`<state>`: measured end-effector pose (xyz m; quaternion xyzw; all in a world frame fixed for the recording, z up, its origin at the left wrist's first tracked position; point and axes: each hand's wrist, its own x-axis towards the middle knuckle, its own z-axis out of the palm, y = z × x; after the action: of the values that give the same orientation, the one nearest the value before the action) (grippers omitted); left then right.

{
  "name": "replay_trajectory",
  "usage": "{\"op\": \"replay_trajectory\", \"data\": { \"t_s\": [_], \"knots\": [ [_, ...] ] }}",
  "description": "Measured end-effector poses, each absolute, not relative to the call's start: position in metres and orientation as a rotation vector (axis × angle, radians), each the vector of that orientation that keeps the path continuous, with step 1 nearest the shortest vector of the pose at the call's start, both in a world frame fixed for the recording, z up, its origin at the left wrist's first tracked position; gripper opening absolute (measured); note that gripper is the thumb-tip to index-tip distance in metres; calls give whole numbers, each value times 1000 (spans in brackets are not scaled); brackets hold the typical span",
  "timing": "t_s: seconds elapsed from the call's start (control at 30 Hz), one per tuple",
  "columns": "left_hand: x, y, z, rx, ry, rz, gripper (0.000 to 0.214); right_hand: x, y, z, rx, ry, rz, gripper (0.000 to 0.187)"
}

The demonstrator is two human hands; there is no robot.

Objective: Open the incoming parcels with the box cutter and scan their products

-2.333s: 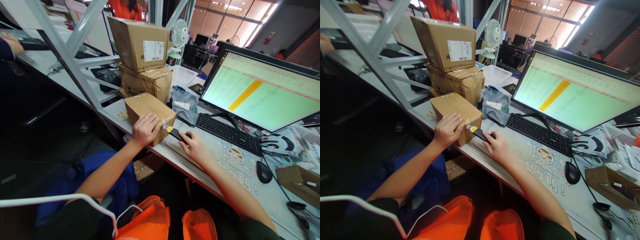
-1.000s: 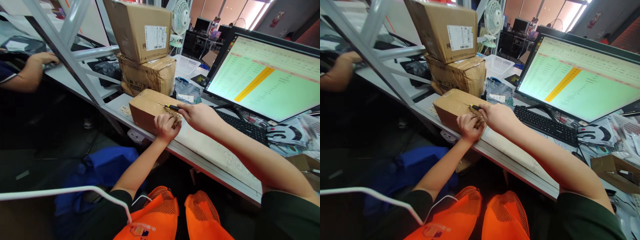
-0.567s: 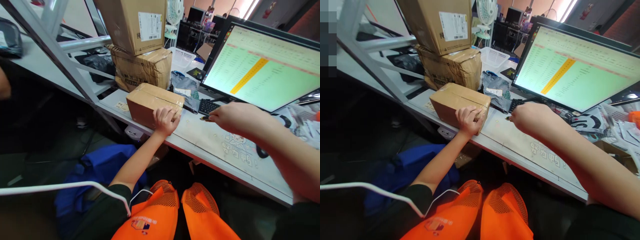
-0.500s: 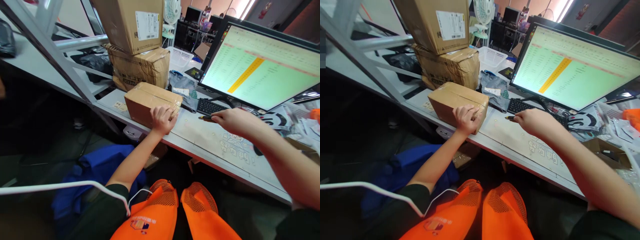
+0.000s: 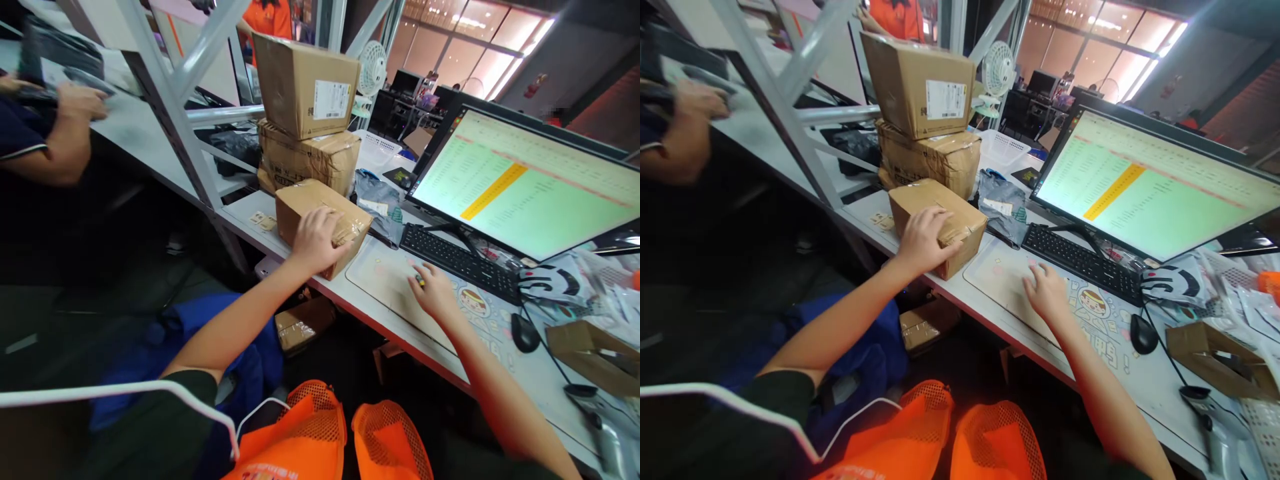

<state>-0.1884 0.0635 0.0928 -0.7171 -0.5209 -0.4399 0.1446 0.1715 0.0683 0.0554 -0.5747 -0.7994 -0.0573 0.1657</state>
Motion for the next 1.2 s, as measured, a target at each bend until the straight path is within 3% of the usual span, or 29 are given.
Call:
{"op": "replay_trajectory", "data": {
  "t_s": [0.07, 0.2, 0.4, 0.67, 0.93, 1.2],
  "knots": [
    [-155, 66, 97, -2023, -1679, -1176, 66, 123, 97, 77, -1289, -2296, -19, 47],
    [-139, 68, 92, -2039, -1744, -1146, 45, 43, 143, 109, -848, -2389, 78, 53],
    [-198, 48, 83, -2158, -1439, -1234, 43, 11, 141, 129, -561, -2568, -112, 42],
    [-227, 41, 91, -2337, -1371, -1403, 52, -14, 129, 110, -709, -2483, -220, 53],
    [-236, 78, 134, -2740, -1546, -1397, 55, -20, 135, 84, -821, -2156, -67, 63],
    [-241, 86, 93, -2350, -1432, -1542, 56, -32, 153, 69, -938, -1536, 220, 74]
  ]
}}
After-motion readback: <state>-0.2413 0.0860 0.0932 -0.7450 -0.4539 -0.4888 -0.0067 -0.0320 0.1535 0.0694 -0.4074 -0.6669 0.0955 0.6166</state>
